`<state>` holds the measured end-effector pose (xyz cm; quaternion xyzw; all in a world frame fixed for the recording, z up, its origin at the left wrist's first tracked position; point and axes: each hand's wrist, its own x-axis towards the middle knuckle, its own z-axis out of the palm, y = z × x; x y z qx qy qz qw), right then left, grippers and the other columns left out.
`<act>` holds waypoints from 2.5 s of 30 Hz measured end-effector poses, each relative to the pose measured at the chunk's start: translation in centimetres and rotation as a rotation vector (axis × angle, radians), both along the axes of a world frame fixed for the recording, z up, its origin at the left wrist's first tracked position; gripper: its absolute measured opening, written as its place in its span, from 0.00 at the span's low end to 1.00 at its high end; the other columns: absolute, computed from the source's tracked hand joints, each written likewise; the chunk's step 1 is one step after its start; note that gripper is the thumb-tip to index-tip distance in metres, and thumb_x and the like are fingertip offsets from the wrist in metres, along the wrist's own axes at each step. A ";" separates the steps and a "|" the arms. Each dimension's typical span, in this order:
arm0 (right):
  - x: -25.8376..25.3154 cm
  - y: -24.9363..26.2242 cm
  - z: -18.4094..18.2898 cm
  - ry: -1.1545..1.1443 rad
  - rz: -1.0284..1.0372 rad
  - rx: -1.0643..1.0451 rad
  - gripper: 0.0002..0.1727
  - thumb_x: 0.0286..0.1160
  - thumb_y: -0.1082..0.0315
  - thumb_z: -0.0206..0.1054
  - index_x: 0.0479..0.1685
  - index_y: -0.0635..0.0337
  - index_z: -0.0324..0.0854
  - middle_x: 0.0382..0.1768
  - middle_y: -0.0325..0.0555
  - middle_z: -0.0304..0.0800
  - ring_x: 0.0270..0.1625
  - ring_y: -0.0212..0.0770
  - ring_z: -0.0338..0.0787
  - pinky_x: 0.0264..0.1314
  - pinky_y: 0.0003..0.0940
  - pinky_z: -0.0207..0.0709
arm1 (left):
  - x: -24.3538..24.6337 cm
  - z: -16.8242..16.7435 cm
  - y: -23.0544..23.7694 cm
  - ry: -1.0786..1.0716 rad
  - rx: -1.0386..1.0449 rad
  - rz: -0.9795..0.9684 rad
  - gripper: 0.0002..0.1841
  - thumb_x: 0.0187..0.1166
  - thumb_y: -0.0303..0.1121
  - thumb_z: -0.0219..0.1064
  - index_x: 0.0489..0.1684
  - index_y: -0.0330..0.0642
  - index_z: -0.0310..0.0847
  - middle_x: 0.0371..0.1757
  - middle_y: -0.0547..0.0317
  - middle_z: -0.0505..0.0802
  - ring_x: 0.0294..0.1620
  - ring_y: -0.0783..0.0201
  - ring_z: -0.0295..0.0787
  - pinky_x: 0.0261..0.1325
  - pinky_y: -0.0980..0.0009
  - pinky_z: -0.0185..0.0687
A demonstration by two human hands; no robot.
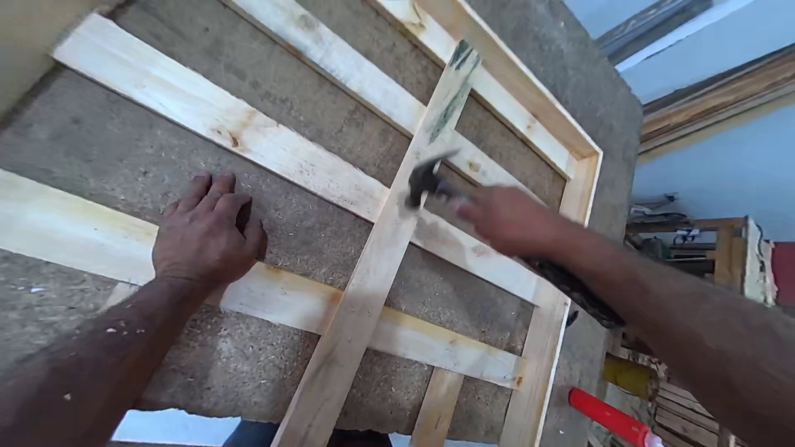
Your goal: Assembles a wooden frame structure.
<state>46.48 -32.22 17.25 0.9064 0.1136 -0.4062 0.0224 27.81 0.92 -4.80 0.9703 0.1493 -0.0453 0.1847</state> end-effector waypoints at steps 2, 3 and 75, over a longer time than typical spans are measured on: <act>0.6 -0.2 1.4 -0.259 -0.122 0.230 0.36 0.91 0.35 0.42 0.45 0.60 0.80 0.21 0.48 0.81 0.18 0.46 0.84 0.22 0.51 0.84 | -0.1 0.0 0.0 -0.008 -0.017 -0.001 0.33 0.79 0.57 0.47 0.70 0.44 0.81 0.89 0.52 0.72 0.91 0.42 0.60 0.83 0.35 0.61; 0.6 0.0 0.9 -0.398 -0.189 0.368 0.35 0.91 0.36 0.40 0.44 0.59 0.79 0.19 0.45 0.81 0.16 0.45 0.84 0.20 0.50 0.84 | -0.1 0.0 -0.1 -0.019 -0.017 0.000 0.33 0.78 0.57 0.47 0.70 0.44 0.81 0.89 0.52 0.72 0.91 0.42 0.60 0.83 0.35 0.61; -3.9 -0.3 2.9 -0.466 0.133 -0.099 0.33 0.88 0.34 0.48 0.43 0.59 0.77 0.23 0.52 0.79 0.27 0.55 0.86 0.27 0.58 0.78 | -0.2 0.0 0.2 -0.034 -0.029 -0.012 0.32 0.78 0.57 0.47 0.65 0.43 0.82 0.88 0.50 0.73 0.91 0.40 0.60 0.82 0.35 0.61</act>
